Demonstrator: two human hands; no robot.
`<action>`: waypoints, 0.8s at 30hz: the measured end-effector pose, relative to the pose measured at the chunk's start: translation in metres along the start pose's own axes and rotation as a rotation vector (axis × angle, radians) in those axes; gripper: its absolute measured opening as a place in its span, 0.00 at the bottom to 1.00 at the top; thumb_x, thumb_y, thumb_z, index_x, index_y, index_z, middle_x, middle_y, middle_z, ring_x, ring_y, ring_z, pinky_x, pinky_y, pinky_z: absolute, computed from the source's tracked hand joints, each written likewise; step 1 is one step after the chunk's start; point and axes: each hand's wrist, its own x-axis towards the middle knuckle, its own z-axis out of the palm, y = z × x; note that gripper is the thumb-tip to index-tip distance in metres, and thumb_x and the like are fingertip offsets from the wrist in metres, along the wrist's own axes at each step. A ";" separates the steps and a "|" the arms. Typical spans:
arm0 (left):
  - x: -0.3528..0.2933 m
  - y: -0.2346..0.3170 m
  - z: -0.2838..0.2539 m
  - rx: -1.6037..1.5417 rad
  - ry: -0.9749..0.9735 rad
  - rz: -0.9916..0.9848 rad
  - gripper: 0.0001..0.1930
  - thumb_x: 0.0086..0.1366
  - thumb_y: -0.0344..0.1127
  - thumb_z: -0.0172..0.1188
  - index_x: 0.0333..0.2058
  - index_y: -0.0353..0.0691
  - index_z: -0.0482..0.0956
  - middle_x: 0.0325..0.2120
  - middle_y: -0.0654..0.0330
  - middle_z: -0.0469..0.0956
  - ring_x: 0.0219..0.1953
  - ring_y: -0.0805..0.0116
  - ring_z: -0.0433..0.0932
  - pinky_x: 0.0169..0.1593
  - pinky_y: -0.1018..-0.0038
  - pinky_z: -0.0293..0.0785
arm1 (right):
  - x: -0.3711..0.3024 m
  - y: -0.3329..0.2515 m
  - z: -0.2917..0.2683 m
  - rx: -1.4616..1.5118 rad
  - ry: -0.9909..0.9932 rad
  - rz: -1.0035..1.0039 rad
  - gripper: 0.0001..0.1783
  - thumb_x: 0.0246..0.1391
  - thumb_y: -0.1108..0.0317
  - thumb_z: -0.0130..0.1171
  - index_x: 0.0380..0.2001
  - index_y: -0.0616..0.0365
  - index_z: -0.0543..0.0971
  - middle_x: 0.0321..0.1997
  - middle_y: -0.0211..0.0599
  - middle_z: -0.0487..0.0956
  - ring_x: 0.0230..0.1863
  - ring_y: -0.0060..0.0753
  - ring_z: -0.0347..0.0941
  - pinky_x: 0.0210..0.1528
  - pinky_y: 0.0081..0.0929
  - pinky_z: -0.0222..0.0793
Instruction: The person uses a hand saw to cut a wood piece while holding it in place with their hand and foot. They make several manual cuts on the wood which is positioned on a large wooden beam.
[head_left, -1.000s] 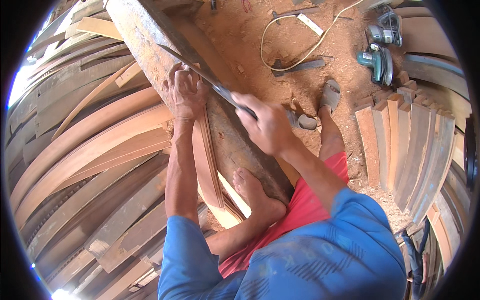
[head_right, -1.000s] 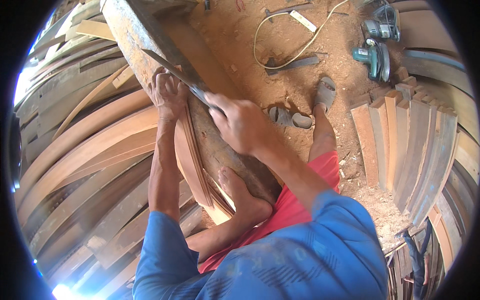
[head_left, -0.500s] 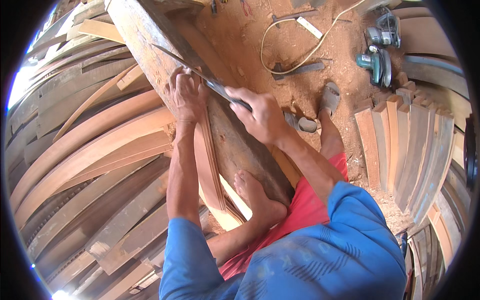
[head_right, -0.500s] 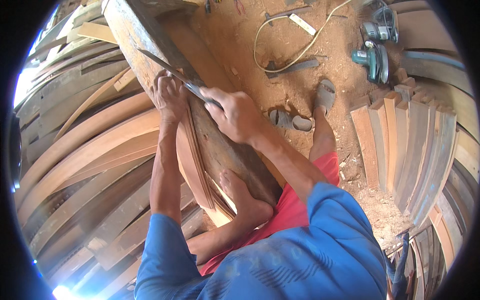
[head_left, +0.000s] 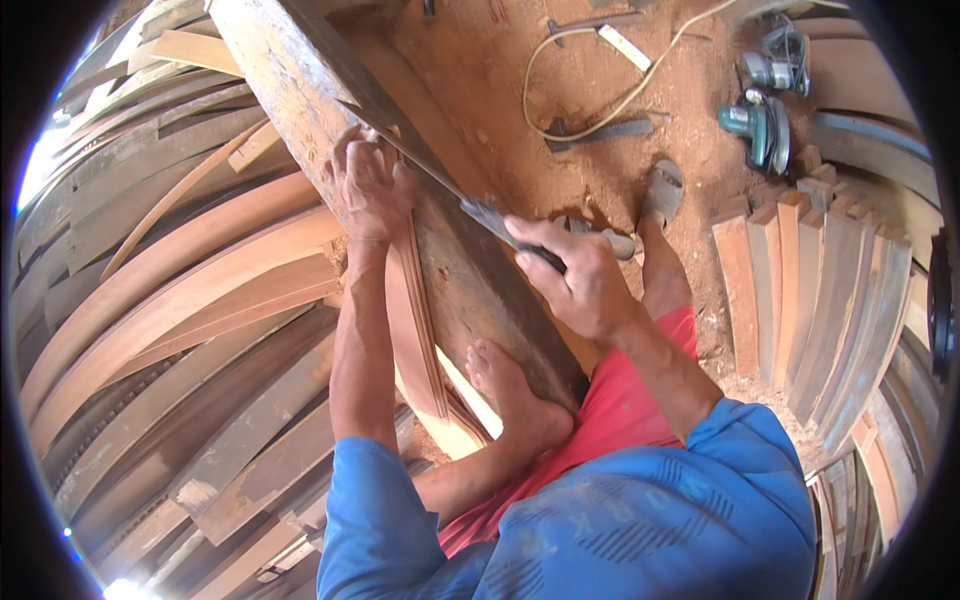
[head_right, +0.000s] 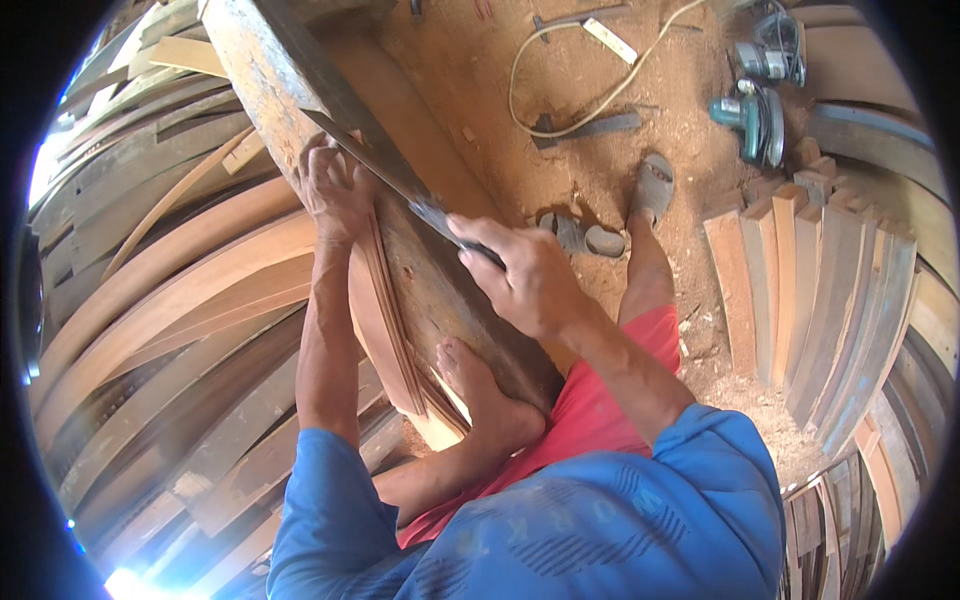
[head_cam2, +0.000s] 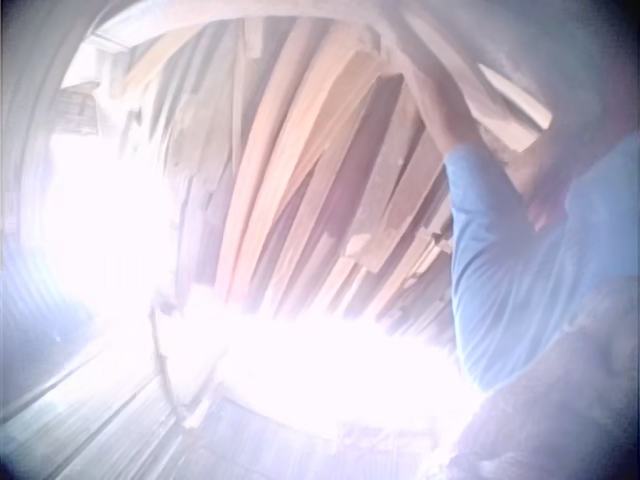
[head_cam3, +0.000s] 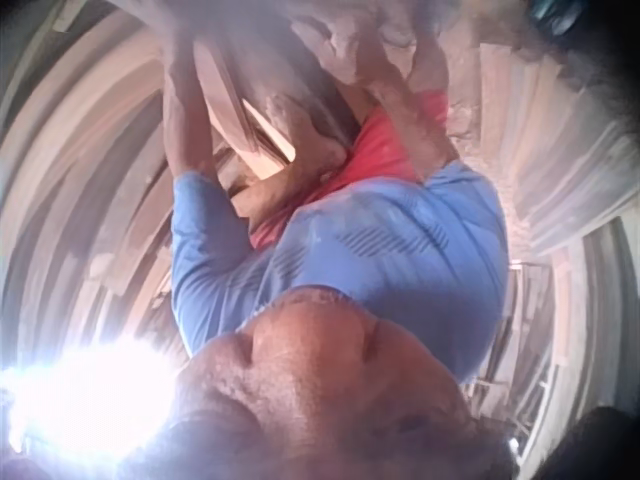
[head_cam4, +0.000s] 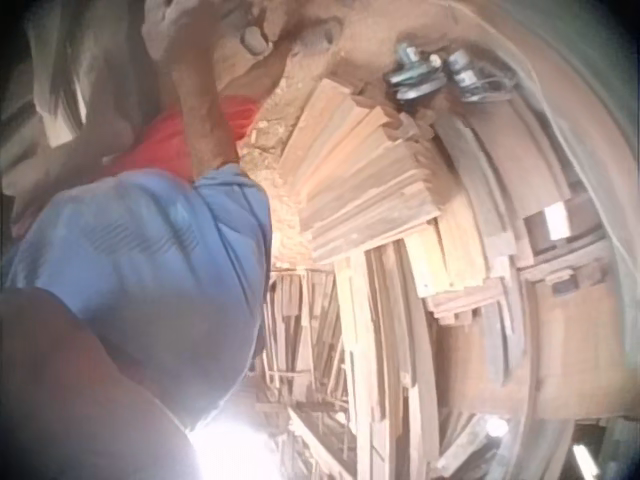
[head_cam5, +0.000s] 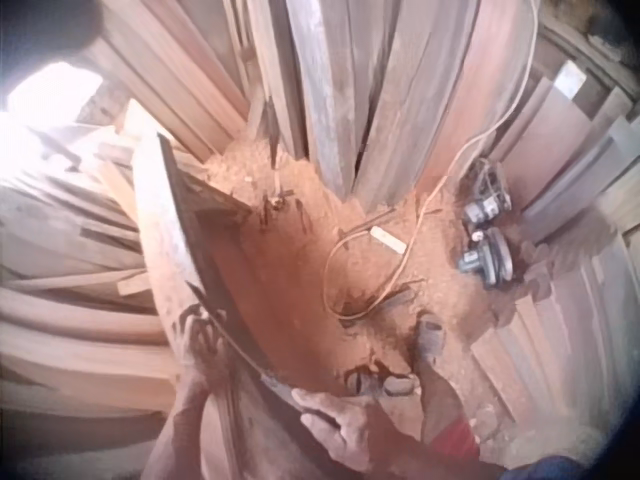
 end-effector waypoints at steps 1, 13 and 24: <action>-0.006 -0.002 0.003 0.018 0.001 0.000 0.21 0.52 0.33 0.68 0.47 0.42 0.77 0.59 0.46 0.74 0.63 0.45 0.69 0.67 0.49 0.61 | 0.002 -0.001 0.001 -0.004 -0.018 0.021 0.18 0.65 0.73 0.61 0.56 0.65 0.81 0.46 0.55 0.87 0.44 0.44 0.88 0.44 0.35 0.81; 0.001 0.003 0.001 0.063 -0.010 0.032 0.23 0.51 0.33 0.67 0.48 0.42 0.77 0.60 0.47 0.73 0.64 0.45 0.68 0.67 0.49 0.60 | 0.027 0.009 0.007 0.026 -0.034 0.007 0.18 0.65 0.72 0.61 0.57 0.64 0.80 0.46 0.56 0.86 0.46 0.46 0.87 0.48 0.33 0.80; 0.002 0.001 0.005 0.002 0.009 -0.003 0.17 0.50 0.34 0.66 0.40 0.41 0.75 0.59 0.45 0.73 0.63 0.45 0.70 0.66 0.50 0.61 | 0.030 0.011 0.002 0.036 -0.096 0.097 0.18 0.65 0.73 0.61 0.57 0.66 0.80 0.48 0.56 0.86 0.46 0.46 0.88 0.46 0.35 0.81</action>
